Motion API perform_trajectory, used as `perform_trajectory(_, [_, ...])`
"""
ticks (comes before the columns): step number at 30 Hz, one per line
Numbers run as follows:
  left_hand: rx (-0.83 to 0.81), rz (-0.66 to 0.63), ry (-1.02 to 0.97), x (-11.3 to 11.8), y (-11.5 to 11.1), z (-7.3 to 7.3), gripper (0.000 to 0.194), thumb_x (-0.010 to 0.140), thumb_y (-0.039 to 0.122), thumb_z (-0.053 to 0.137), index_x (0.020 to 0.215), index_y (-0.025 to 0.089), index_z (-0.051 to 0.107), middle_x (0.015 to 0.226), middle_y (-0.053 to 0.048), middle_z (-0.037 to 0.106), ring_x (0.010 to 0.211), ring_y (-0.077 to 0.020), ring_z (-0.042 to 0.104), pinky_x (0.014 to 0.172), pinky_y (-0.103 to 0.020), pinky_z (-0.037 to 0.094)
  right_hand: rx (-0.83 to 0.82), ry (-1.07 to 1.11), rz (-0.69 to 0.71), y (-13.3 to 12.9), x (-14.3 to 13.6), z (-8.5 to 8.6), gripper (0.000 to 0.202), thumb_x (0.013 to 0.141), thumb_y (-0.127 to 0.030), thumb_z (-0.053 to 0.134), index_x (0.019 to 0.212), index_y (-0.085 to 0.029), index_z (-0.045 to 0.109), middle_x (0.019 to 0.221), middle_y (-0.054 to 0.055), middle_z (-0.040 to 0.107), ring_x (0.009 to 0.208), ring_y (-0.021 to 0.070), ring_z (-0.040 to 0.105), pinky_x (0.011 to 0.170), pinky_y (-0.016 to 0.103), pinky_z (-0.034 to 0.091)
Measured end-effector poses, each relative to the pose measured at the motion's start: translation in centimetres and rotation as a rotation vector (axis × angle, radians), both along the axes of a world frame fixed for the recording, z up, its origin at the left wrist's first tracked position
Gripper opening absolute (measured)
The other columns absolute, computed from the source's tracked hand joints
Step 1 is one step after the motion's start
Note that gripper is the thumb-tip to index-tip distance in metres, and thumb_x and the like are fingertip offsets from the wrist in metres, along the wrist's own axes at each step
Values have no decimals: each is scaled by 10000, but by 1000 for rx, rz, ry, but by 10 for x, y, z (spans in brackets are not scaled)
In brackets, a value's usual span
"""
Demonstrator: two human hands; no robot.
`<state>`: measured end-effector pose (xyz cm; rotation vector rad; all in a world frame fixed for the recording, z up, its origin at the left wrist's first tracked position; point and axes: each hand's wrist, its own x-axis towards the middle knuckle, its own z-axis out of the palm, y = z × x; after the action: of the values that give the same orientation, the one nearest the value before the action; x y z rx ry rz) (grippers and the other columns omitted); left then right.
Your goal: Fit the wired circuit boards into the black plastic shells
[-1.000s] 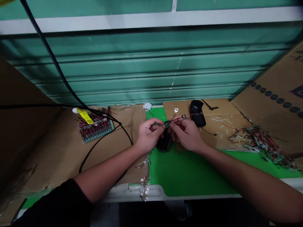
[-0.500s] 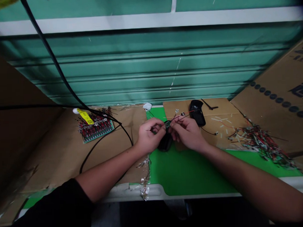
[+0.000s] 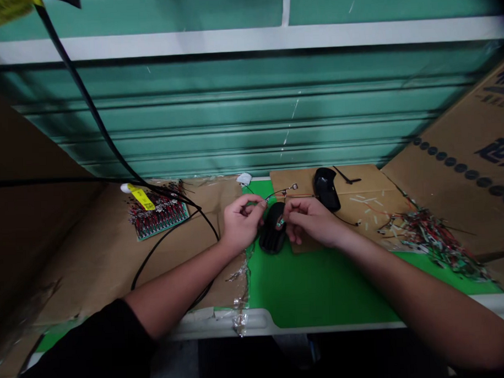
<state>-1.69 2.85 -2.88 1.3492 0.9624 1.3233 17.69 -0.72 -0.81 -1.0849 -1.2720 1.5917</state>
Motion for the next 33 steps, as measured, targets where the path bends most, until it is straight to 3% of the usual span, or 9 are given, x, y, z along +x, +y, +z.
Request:
perform_trajectory(3, [-19, -20, -15, -1, 1, 2, 284, 770, 434, 867, 798, 190, 724, 509, 29, 612, 404, -113, 533, 403, -213, 389, -12, -4, 31, 1, 3, -1, 217, 784, -342, 763, 773, -212, 588, 685, 6, 745, 436, 114, 630, 390, 200, 468])
perform_trajectory(9, [-53, -134, 32, -1, -3, 3, 246, 756, 393, 856, 804, 190, 727, 500, 30, 612, 413, -107, 525, 431, -209, 390, -3, 15, -66, 2, 4, 2, 209, 792, -339, 762, 793, -216, 592, 652, -19, 706, 424, 95, 594, 389, 190, 454])
perform_trajectory(18, [-63, -72, 23, -3, 4, -2, 182, 774, 371, 769, 785, 196, 722, 541, 15, 646, 410, -117, 515, 424, -235, 361, 31, 82, 91, -3, 7, 4, 223, 851, -347, 764, 814, -214, 589, 638, -25, 696, 429, 99, 597, 390, 181, 421])
perform_trajectory(25, [6, 139, 209, -13, 25, -7, 133, 707, 319, 725, 700, 187, 728, 587, 18, 610, 531, -114, 481, 523, -239, 353, 55, 134, 43, 0, 15, 5, 274, 875, -379, 821, 833, -206, 612, 707, 1, 740, 472, 120, 644, 410, 198, 461])
perform_trajectory(29, [30, 120, 308, -15, 29, -10, 134, 714, 316, 705, 687, 185, 716, 618, 12, 611, 570, -126, 490, 562, -254, 360, 77, 132, 17, 2, 16, 1, 286, 872, -393, 839, 850, -210, 621, 727, 7, 747, 478, 126, 641, 433, 221, 487])
perform_trajectory(33, [28, 110, 267, -16, 30, -11, 128, 724, 315, 704, 694, 191, 713, 601, 14, 592, 562, -132, 475, 551, -256, 346, 122, 56, 2, 4, 19, 1, 288, 872, -428, 809, 852, -222, 609, 695, 6, 720, 491, 141, 625, 445, 248, 477])
